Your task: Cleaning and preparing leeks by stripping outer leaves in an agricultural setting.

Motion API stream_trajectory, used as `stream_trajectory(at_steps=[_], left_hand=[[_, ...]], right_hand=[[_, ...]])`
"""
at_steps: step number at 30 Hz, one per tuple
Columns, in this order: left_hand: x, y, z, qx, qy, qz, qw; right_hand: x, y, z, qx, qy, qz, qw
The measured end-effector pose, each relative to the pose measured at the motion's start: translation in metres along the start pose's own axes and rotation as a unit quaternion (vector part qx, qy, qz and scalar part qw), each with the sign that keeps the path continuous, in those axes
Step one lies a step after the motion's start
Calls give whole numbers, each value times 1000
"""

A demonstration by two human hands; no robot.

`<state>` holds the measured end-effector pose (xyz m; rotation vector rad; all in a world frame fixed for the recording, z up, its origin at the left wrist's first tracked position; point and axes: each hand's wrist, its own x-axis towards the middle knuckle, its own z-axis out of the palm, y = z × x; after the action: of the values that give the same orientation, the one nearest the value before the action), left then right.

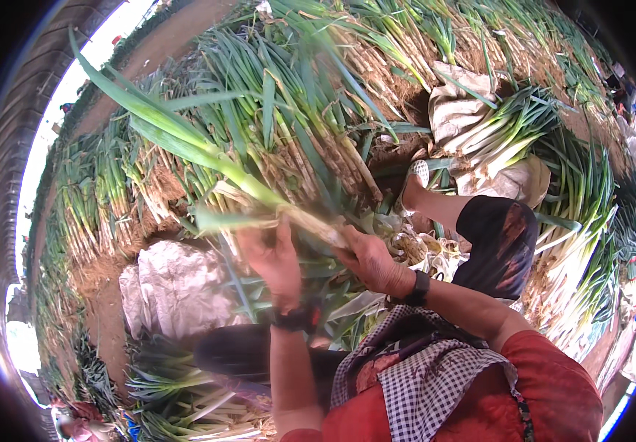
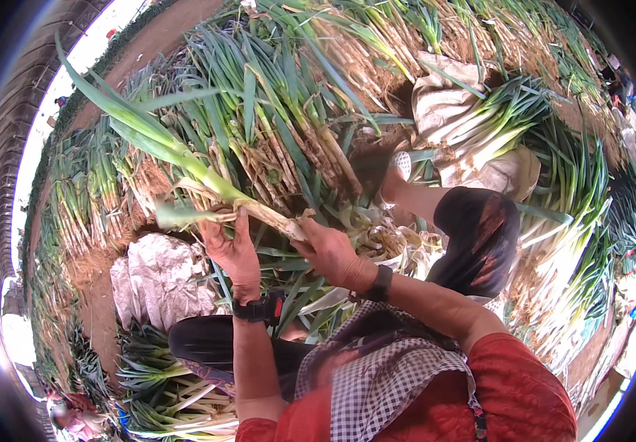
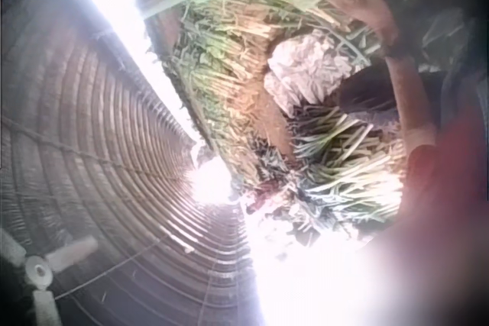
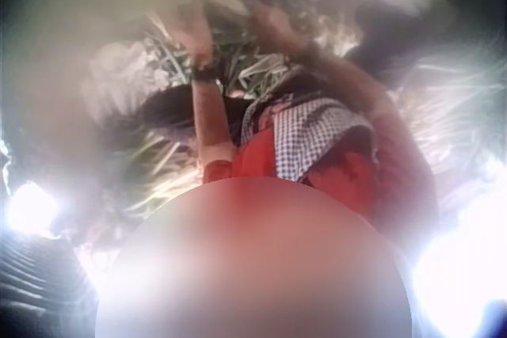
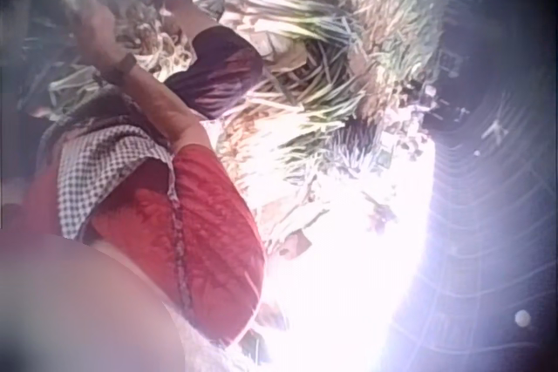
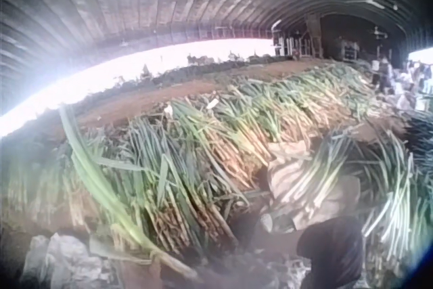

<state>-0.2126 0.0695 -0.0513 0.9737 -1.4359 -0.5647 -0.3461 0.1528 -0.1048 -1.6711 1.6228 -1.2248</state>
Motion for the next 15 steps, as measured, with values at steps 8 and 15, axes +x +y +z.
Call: stream_trajectory(at_steps=[8, 15], left_hand=[[-65, 8, -43, -416, -171, -365, 815], [0, -32, -72, 402, -363, -172, 823]], right_hand=[[13, 16, -8, 139, -63, -5, 988], [13, 21, -12, 72, -47, -12, 996]])
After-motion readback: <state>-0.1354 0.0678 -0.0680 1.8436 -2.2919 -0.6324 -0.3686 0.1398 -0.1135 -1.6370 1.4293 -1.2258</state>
